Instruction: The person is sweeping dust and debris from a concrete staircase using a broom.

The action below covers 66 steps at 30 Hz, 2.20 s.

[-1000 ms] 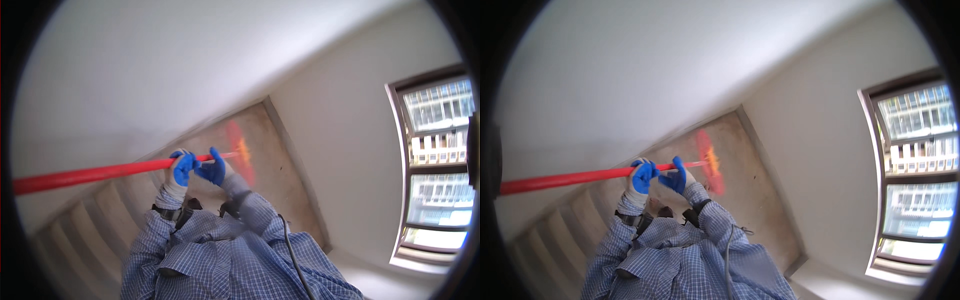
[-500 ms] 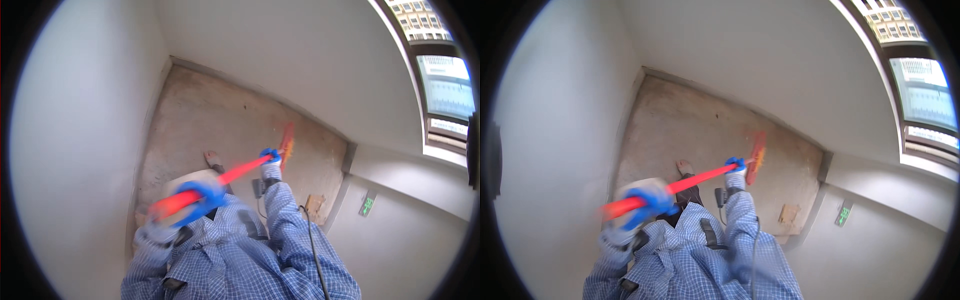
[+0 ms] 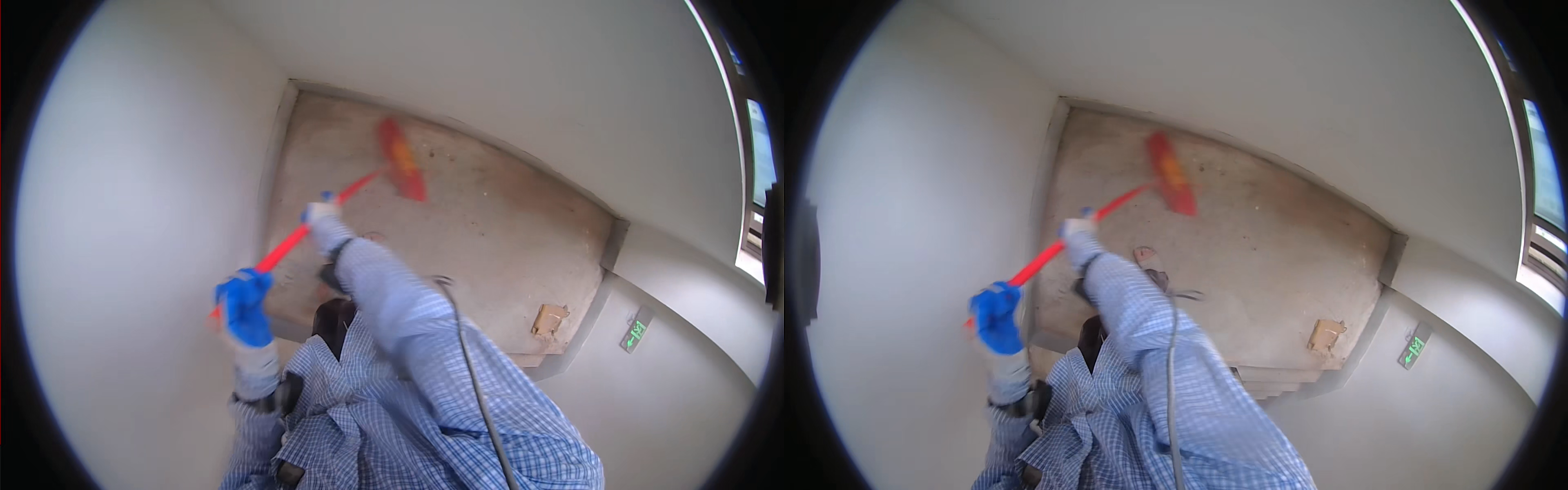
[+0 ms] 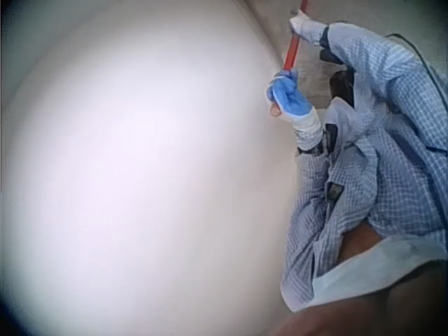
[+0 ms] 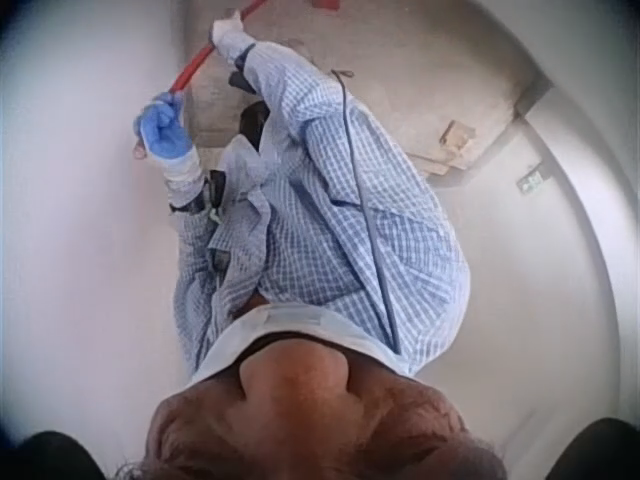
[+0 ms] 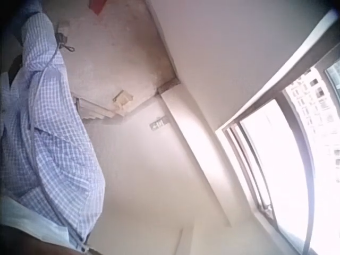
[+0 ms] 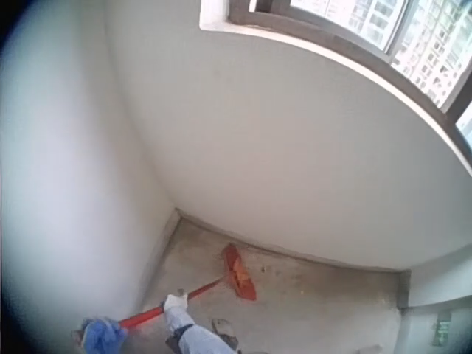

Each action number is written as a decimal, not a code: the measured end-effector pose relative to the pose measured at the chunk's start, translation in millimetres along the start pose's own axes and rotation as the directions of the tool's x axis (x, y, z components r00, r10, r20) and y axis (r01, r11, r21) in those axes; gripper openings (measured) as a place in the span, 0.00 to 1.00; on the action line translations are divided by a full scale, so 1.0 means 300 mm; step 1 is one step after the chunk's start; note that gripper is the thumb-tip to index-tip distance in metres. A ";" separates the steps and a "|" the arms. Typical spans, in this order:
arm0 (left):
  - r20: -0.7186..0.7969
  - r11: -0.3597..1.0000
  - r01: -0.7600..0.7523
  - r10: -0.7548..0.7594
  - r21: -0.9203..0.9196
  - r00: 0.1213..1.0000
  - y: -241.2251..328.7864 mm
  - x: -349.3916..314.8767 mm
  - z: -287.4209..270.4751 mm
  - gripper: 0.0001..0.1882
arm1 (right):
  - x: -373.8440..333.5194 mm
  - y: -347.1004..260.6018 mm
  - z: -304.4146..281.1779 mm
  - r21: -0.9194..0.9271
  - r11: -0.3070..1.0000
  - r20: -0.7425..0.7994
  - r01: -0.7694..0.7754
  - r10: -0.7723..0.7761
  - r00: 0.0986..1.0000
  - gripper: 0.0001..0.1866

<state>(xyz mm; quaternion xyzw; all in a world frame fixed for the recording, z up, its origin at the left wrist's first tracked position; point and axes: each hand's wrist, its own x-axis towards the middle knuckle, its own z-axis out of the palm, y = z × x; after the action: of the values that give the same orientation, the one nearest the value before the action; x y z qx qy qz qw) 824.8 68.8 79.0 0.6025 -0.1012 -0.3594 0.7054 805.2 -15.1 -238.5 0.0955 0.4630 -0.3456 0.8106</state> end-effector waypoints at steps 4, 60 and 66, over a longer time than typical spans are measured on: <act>0.105 0.843 -0.247 0.225 0.478 0.969 0.339 -0.076 0.066 0.08 | -0.244 0.296 0.417 -0.273 0.891 -0.076 -0.364 0.357 0.931 0.18; -0.885 0.968 -0.157 0.242 0.195 0.397 -0.054 -1.018 -0.670 0.10 | -0.735 0.814 -0.431 -0.994 -0.100 -0.016 0.041 0.514 0.858 0.02; -0.914 0.913 -0.136 0.397 0.384 0.085 -0.062 -1.409 -0.719 0.07 | -1.242 1.115 -0.751 -0.910 -0.400 -0.375 -0.111 0.677 0.634 0.15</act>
<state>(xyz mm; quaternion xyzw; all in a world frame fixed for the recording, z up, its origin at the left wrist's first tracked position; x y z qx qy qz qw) 637.0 501.9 129.9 0.7261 0.2393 0.2689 0.5858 744.0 516.0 -114.1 -0.4419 0.3041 0.4594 0.7079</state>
